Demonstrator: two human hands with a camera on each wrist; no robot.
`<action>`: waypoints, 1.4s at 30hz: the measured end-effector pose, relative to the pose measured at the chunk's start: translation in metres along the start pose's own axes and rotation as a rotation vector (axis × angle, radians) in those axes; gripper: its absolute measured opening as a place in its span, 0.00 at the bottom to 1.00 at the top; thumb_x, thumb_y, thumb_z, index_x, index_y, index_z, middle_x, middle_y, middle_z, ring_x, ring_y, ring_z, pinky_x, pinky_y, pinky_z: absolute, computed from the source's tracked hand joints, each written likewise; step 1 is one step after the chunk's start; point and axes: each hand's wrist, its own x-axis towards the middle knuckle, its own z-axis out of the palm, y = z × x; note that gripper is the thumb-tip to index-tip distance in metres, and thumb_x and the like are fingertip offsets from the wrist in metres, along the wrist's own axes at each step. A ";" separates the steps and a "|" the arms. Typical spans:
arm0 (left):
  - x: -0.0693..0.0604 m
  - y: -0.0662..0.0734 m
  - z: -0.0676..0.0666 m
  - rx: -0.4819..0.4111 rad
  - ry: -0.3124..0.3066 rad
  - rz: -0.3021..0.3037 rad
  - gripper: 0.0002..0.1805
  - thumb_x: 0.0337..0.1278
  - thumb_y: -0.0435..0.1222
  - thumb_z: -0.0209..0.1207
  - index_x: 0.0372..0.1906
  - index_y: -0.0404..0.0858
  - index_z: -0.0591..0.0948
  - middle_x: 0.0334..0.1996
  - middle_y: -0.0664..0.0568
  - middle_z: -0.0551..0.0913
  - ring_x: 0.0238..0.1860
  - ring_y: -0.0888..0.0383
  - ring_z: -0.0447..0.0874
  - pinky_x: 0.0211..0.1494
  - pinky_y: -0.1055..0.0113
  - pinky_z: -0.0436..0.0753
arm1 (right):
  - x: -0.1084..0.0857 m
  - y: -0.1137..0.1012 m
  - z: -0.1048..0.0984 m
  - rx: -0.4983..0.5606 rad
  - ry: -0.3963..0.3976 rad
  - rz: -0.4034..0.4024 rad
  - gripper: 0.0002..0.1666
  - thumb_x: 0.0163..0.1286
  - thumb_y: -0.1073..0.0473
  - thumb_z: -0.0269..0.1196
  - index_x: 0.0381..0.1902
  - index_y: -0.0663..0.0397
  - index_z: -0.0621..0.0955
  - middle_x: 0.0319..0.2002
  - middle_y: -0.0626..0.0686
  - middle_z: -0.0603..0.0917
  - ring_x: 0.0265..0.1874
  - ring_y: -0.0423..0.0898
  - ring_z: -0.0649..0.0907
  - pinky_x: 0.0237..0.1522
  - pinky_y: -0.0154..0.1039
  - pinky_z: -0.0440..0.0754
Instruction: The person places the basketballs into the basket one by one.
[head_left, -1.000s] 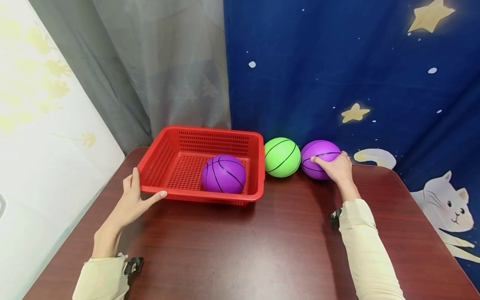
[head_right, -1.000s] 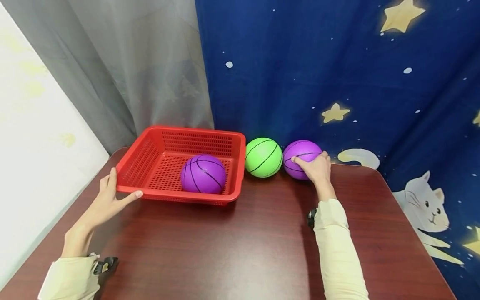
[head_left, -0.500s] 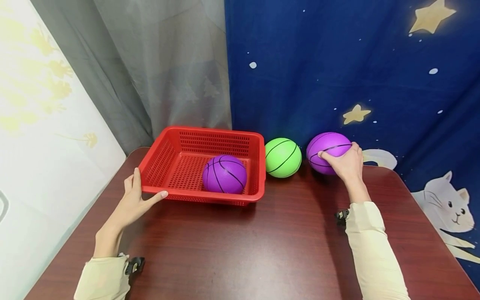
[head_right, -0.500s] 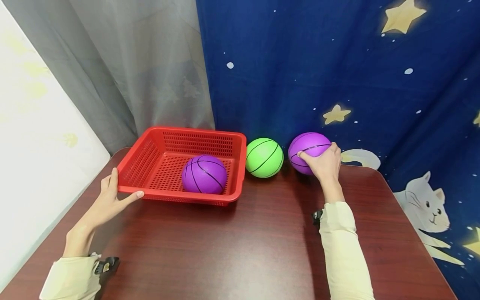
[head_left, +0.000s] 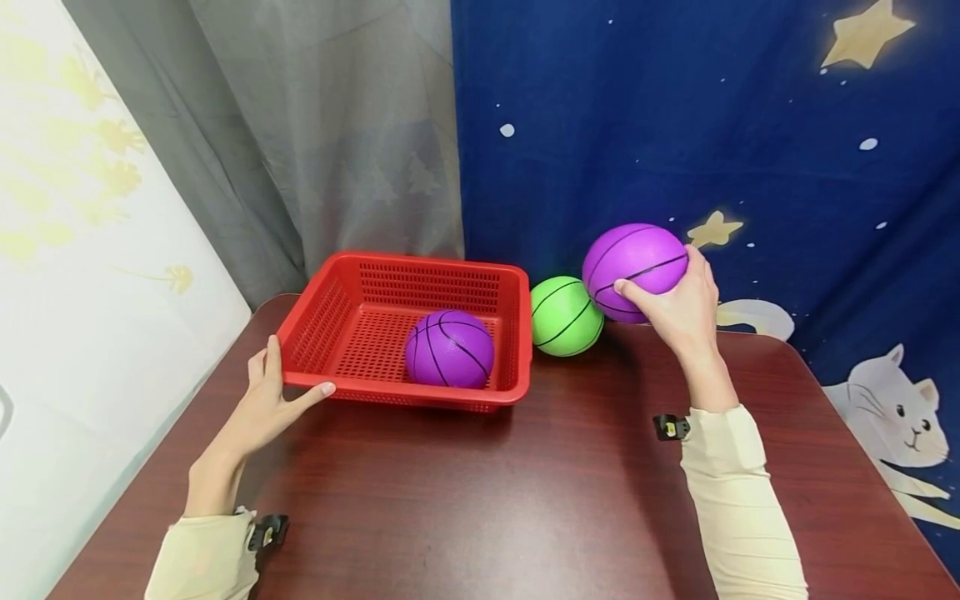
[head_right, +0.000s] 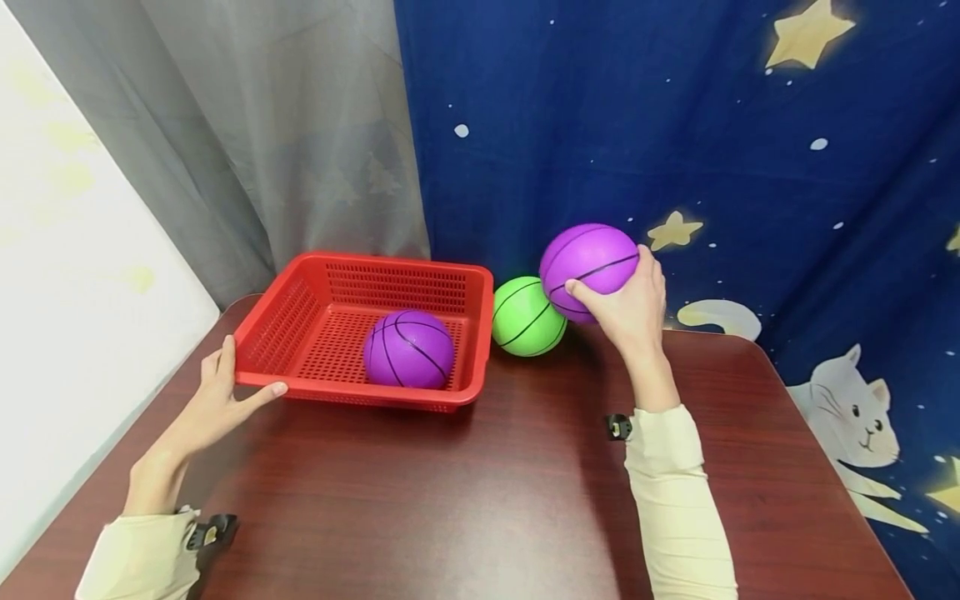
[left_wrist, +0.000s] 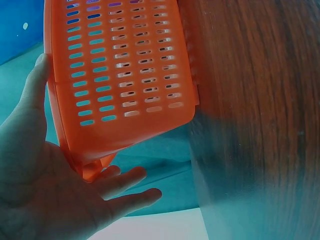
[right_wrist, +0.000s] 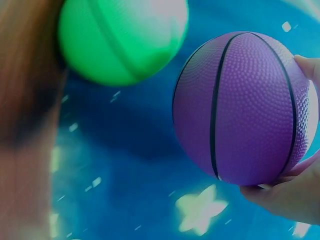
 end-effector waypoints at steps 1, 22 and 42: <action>0.000 0.000 -0.001 0.002 -0.002 -0.001 0.62 0.53 0.56 0.60 0.70 0.40 0.24 0.66 0.33 0.38 0.60 0.33 0.56 0.52 0.36 0.66 | -0.001 -0.007 0.001 0.012 0.003 -0.018 0.63 0.42 0.35 0.71 0.68 0.60 0.58 0.62 0.61 0.66 0.58 0.62 0.66 0.54 0.61 0.65; -0.006 0.000 0.001 0.004 -0.005 0.017 0.62 0.53 0.55 0.60 0.70 0.39 0.24 0.67 0.33 0.38 0.60 0.33 0.55 0.52 0.36 0.67 | -0.014 -0.145 0.074 0.037 -0.291 -0.377 0.64 0.36 0.33 0.72 0.67 0.56 0.61 0.61 0.56 0.68 0.57 0.53 0.70 0.51 0.49 0.72; -0.006 -0.001 -0.008 0.021 -0.031 -0.015 0.62 0.53 0.58 0.57 0.70 0.38 0.24 0.69 0.34 0.34 0.62 0.30 0.52 0.54 0.35 0.64 | -0.071 -0.237 0.179 -0.300 -0.570 -0.791 0.64 0.41 0.29 0.68 0.66 0.61 0.60 0.58 0.55 0.69 0.54 0.48 0.69 0.53 0.37 0.72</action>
